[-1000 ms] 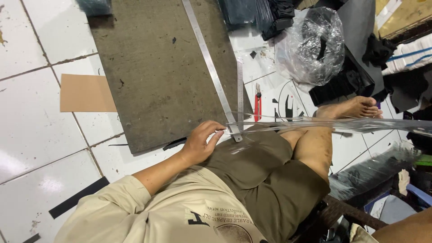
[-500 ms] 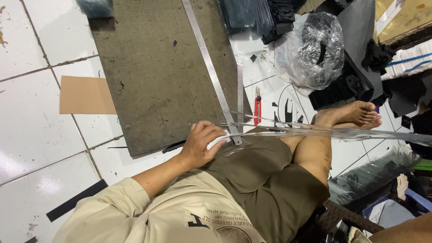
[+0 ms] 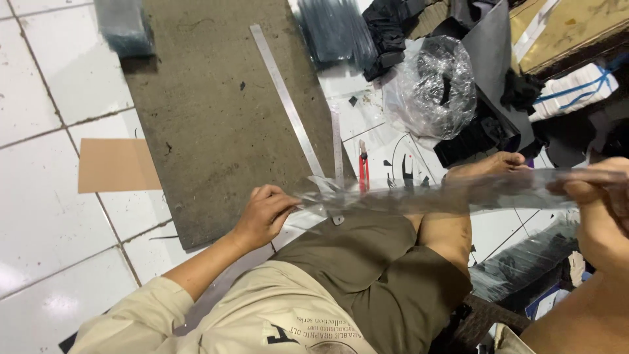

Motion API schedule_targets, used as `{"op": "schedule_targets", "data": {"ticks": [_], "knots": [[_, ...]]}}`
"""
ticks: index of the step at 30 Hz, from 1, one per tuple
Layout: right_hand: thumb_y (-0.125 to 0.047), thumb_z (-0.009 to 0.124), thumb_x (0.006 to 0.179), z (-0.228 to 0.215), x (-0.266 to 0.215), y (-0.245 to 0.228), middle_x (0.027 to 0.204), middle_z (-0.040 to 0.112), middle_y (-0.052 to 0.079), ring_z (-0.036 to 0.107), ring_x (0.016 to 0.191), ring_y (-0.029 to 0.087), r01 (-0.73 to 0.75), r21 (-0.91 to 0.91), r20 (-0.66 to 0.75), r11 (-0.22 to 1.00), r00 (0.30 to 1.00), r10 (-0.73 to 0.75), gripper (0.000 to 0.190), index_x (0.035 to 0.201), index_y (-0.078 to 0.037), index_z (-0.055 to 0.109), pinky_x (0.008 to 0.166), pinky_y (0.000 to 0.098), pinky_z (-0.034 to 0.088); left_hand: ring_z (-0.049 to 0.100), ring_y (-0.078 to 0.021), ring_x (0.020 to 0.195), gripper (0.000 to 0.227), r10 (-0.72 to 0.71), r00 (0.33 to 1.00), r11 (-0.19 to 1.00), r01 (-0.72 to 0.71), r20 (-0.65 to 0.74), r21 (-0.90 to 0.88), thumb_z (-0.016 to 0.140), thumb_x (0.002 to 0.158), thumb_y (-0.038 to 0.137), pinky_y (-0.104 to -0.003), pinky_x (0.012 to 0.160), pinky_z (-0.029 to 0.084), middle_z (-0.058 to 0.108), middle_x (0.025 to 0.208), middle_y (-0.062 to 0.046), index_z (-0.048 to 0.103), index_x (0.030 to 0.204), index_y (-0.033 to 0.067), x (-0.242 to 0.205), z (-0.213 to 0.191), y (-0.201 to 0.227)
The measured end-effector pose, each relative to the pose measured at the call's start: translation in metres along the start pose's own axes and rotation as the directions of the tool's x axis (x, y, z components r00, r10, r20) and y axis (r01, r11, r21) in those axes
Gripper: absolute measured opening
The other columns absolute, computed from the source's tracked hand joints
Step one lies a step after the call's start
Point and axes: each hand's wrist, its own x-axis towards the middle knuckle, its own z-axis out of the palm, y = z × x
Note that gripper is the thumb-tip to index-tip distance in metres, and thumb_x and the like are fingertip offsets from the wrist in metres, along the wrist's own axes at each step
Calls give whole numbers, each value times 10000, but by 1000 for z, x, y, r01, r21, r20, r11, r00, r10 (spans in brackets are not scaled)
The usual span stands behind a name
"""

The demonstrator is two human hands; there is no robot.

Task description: Measuring and cutting material using a metal ruler and a utility knife on the floor

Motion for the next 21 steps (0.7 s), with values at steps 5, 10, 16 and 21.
{"op": "schedule_targets", "data": {"ticks": [5, 10, 16, 21], "knots": [[192, 632, 977, -187, -45, 71, 896, 690, 224, 666, 655, 210, 762, 642, -249, 82, 309, -918, 121, 1078, 134, 600, 539, 259, 541, 451, -309, 1386, 627, 3, 987, 967, -44, -158, -253, 595, 979, 474, -536, 1218, 339, 486, 1461, -135, 447, 1459, 100, 60, -10, 66], [174, 710, 837, -204, -72, 48, 893, 760, 195, 661, 548, 189, 875, 476, -235, 83, 218, -947, 196, 1025, 122, 701, 423, 265, 496, 621, -269, 1299, 785, 243, 949, 842, -308, -199, -444, 849, 833, 292, -447, 1182, 496, 590, 1435, -114, 430, 1470, 106, 140, -11, 122], [83, 750, 812, -209, -87, 45, 734, 742, 114, 517, 422, 125, 826, 546, -218, 143, 305, -927, 128, 938, 76, 726, 388, 243, 357, 732, -127, 832, 137, 219, 976, 644, -144, 1, -752, 722, 886, 29, -240, 793, 594, 777, 944, -61, 721, 1023, 26, 167, -19, 148], [88, 728, 811, -197, -87, 42, 601, 688, 89, 409, 352, 95, 770, 633, -235, 83, 293, -927, 107, 918, 87, 721, 354, 235, 254, 671, -98, 804, 180, 142, 990, 606, -85, 2, -791, 789, 867, 130, -243, 789, 574, 742, 933, -30, 713, 1020, 71, 167, -21, 159]]}}
